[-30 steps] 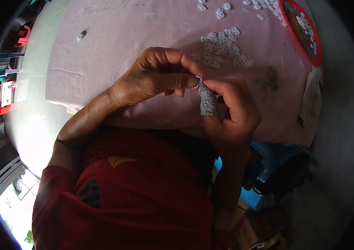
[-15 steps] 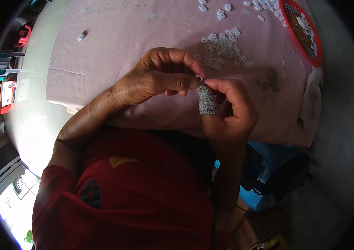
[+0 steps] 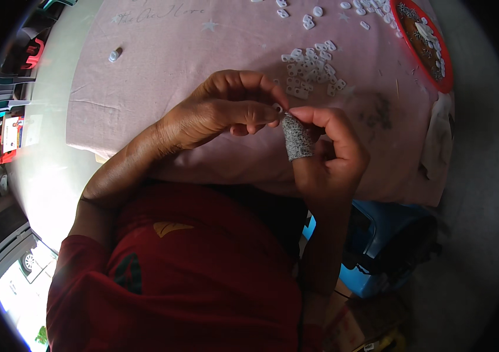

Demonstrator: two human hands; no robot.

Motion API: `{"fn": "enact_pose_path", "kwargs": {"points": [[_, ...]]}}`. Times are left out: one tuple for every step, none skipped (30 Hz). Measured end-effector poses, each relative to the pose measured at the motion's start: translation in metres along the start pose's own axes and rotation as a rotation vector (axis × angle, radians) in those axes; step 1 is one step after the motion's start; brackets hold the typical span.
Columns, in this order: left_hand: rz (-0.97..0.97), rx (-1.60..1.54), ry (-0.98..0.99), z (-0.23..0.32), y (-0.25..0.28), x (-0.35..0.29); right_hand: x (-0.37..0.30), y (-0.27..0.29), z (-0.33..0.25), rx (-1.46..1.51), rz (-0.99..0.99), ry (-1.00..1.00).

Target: The person assembles plastic cord stoppers by pressing small components together by hand on a table.

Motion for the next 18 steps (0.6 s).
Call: {"fn": "enact_pose_path", "kwargs": {"points": [[-0.003, 0.000, -0.001, 0.000, 0.000, 0.000, 0.001, 0.005, -0.002, -0.098, 0.032, 0.061], [0.001, 0.037, -0.004, 0.001, -0.001, 0.000, 0.001, 0.012, -0.005, -0.198, 0.065, 0.121], [0.011, 0.074, -0.009, 0.001, 0.000, -0.001, 0.002, 0.020, -0.001, -0.200, 0.063, 0.124], [0.011, 0.072, -0.013, 0.002, 0.002, -0.002, 0.005, 0.039, 0.006, -0.270, 0.143, 0.075], [0.017, 0.044, -0.024, 0.002, 0.004, -0.001, 0.007, 0.061, 0.013, -0.344, 0.229, 0.024], [0.021, 0.016, -0.037, 0.003, 0.006, -0.001, 0.013, 0.072, 0.014, -0.524, 0.200, 0.039], [0.011, 0.013, -0.042, 0.005, 0.004, -0.001, 0.016, 0.084, 0.021, -0.532, 0.208, 0.041], [0.020, 0.043, -0.010, 0.003, 0.003, -0.002, 0.019, 0.090, 0.027, -0.646, 0.214, 0.044], [0.029, 0.074, 0.022, 0.001, 0.003, -0.002, 0.020, 0.095, 0.032, -0.760, 0.221, 0.046], [0.018, 0.073, 0.017, 0.002, 0.002, 0.001, 0.019, 0.102, 0.035, -0.767, 0.230, 0.047], [0.017, 0.057, 0.013, 0.001, 0.003, 0.000, 0.020, 0.102, 0.033, -0.772, 0.225, 0.048], [0.015, 0.040, 0.010, 0.002, 0.003, 0.000, 0.020, 0.101, 0.032, -0.777, 0.220, 0.048], [0.010, 0.042, 0.010, 0.002, 0.003, -0.001, 0.020, 0.100, 0.032, -0.778, 0.224, 0.047], [0.019, 0.050, 0.018, 0.001, 0.004, -0.001, 0.019, 0.100, 0.032, -0.787, 0.213, 0.034], [0.028, 0.059, 0.026, 0.001, 0.005, -0.001, 0.020, 0.099, 0.033, -0.796, 0.201, 0.020], [0.022, 0.059, 0.025, 0.000, 0.004, 0.000, 0.020, 0.100, 0.031, -0.799, 0.207, 0.019], [0.017, 0.044, 0.014, 0.000, 0.004, 0.001, 0.021, 0.093, 0.029, -0.852, 0.138, 0.052], [0.012, 0.028, 0.003, 0.000, 0.003, 0.001, 0.021, 0.087, 0.028, -0.903, 0.068, 0.085]]}}
Point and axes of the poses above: each hand's wrist, its own x-axis towards the middle knuckle, its own y-axis out of the back of the hand, z = x × y, the point moved 8 cm from there along x, towards the middle knuckle, and after that the axes turned 4 degrees about -y, right-handed, at the moved point
